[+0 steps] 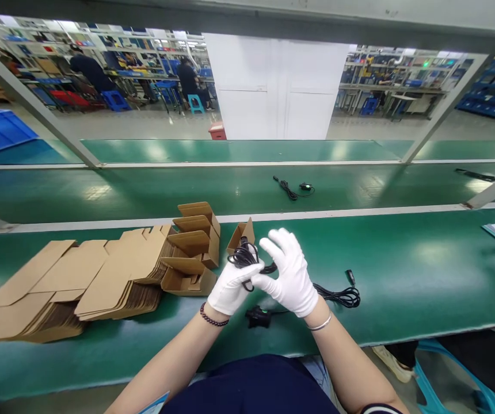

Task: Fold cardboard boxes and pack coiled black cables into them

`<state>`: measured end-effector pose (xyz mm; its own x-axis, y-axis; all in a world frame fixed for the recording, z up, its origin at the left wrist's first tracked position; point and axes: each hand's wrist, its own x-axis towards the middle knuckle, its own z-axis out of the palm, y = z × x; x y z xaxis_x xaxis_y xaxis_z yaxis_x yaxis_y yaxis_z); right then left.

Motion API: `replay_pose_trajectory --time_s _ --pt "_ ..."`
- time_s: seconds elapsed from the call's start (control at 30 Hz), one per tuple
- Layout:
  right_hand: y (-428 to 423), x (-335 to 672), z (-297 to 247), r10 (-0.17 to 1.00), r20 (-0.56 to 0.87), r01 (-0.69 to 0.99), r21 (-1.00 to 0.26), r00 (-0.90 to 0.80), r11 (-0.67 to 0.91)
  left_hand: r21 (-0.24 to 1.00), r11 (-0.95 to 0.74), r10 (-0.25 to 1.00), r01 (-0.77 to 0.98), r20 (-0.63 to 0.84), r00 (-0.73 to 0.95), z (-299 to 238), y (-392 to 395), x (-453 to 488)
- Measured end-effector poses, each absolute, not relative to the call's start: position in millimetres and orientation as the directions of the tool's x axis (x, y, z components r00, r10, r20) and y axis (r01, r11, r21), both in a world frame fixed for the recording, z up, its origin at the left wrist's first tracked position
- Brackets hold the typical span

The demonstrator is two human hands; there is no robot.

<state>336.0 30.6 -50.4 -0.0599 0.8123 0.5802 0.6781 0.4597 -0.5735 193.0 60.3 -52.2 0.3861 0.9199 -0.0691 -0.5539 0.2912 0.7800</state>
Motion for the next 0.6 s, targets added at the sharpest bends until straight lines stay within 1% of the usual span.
replay_pose_trajectory --time_s 0.03,0.07,0.13,0.2,0.23,0.3,0.37,0.43,0.5,0.53,0.6 --pt "28.3 334.6 -48.6 0.843 0.525 0.650 -0.601 -0.119 0.466 0.791 0.282 0.923 -0.543 -0.068 0.379 -53.8 60.3 195.6" --pt "25.9 332.0 -47.4 0.878 0.455 0.608 -0.657 -0.151 0.445 0.817 0.247 0.934 -0.520 -0.057 0.354 -56.4 60.3 198.4" --pt "21.5 324.6 -46.9 0.936 0.325 0.504 -0.791 -0.133 0.346 0.896 0.114 0.969 -0.428 -0.006 0.247 -64.4 60.0 202.7" --pt "18.6 316.7 -48.4 0.961 0.258 0.372 -0.886 -0.099 0.276 0.961 -0.087 0.988 -0.264 0.118 0.101 -74.6 59.8 203.7" --pt "17.7 313.2 -49.2 0.966 0.239 0.303 -0.917 -0.101 0.258 0.966 -0.198 0.977 -0.168 0.208 0.045 -79.6 59.6 202.9" --pt "17.0 307.4 -49.7 0.970 0.209 0.177 -0.957 -0.121 0.228 0.919 -0.393 0.919 -0.011 0.393 0.009 -87.4 58.7 199.8" --pt "17.5 303.4 -48.2 0.978 0.175 0.056 -0.982 -0.113 0.182 0.851 -0.518 0.855 0.084 0.518 0.022 -90.4 57.4 196.8" --pt "19.4 302.0 -46.1 0.986 0.139 -0.075 -0.988 -0.089 0.133 0.796 -0.587 0.809 0.151 0.584 0.068 -87.5 58.0 193.7" --pt "22.6 305.5 -45.0 0.995 0.088 -0.217 -0.973 -0.040 0.078 0.704 -0.673 0.738 0.226 0.658 0.149 -79.3 64.1 187.5" --pt "24.6 309.5 -44.9 0.998 0.057 -0.289 -0.956 0.002 0.055 0.653 -0.704 0.706 0.277 0.685 0.180 -73.8 69.7 182.3" --pt "28.8 321.8 -44.8 0.995 -0.003 -0.422 -0.906 0.104 0.041 0.538 -0.721 0.669 0.436 0.705 0.235 -61.8 85.3 167.4"
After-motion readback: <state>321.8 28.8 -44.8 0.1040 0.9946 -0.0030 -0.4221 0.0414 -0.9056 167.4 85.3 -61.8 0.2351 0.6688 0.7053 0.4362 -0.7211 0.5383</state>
